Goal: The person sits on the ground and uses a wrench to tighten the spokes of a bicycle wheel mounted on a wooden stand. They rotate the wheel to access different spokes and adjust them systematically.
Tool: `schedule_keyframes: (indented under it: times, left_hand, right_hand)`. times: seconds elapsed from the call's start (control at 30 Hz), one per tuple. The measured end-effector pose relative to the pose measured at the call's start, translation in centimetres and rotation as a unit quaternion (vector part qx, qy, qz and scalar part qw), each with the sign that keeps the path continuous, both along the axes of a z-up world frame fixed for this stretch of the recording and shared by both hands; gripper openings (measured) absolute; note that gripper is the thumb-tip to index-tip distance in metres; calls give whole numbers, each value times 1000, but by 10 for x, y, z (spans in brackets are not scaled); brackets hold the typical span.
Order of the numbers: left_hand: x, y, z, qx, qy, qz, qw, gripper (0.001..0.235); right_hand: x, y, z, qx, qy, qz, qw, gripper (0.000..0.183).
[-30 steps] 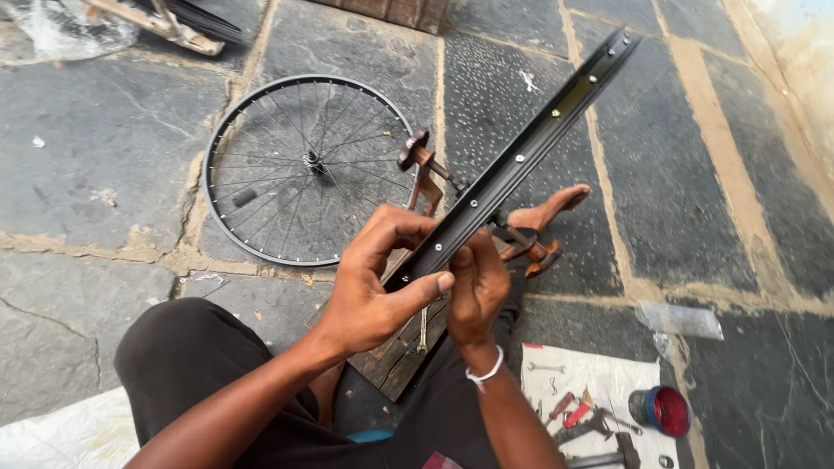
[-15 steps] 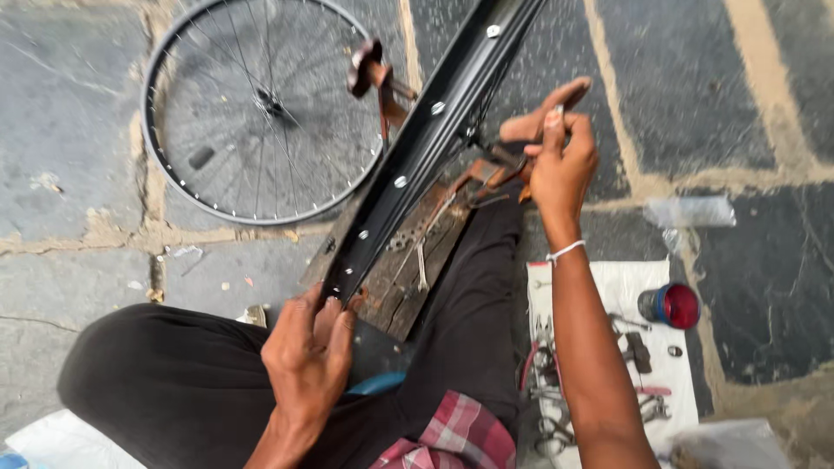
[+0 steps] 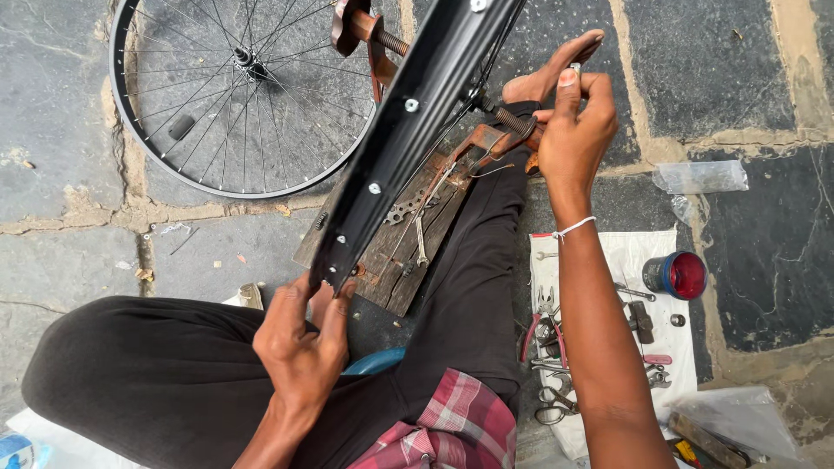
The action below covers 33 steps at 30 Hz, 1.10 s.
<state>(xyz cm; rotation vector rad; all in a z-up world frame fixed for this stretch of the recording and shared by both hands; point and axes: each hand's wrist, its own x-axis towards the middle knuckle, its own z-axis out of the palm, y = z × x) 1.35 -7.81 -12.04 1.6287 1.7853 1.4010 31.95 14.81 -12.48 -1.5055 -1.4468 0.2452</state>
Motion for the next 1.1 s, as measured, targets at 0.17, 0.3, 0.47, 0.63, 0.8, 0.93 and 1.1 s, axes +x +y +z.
schedule_keyframes:
  times: [0.17,0.3,0.47,0.63,0.8,0.93,1.1]
  left_hand:
    - [-2,-4,-2,-30,-16,-14,999,36]
    - [-7,-1,-6,-56,-6,-26,998,33]
    - [-21,1,-10,-166,-99,-62,979,27]
    - [-40,46,-25,-114,-469,-30,875,9]
    - [-26,61,-106,-164,-584,152,780,5]
    - [21,-16,-187,-338,-463,149,806,28]
    - [121,-35,-234,-306,-115,-141,935,24]
  right_hand:
    - [-2,0,2,-4,-11,-6,1000,30]
    - [-8,-18,-3,74,54,-45,995,27]
    - [-27,-91,-73,104,205,-100,968,33]
    - [-47,-136,-182,-136,403,-63,903,35]
    - [-68,-159,-250,-319,276,-30,906,28]
    - [-55,-161,-272,-255,408,-1,876,23]
    - [-54,-148,-261,-171,435,-33,883,22]
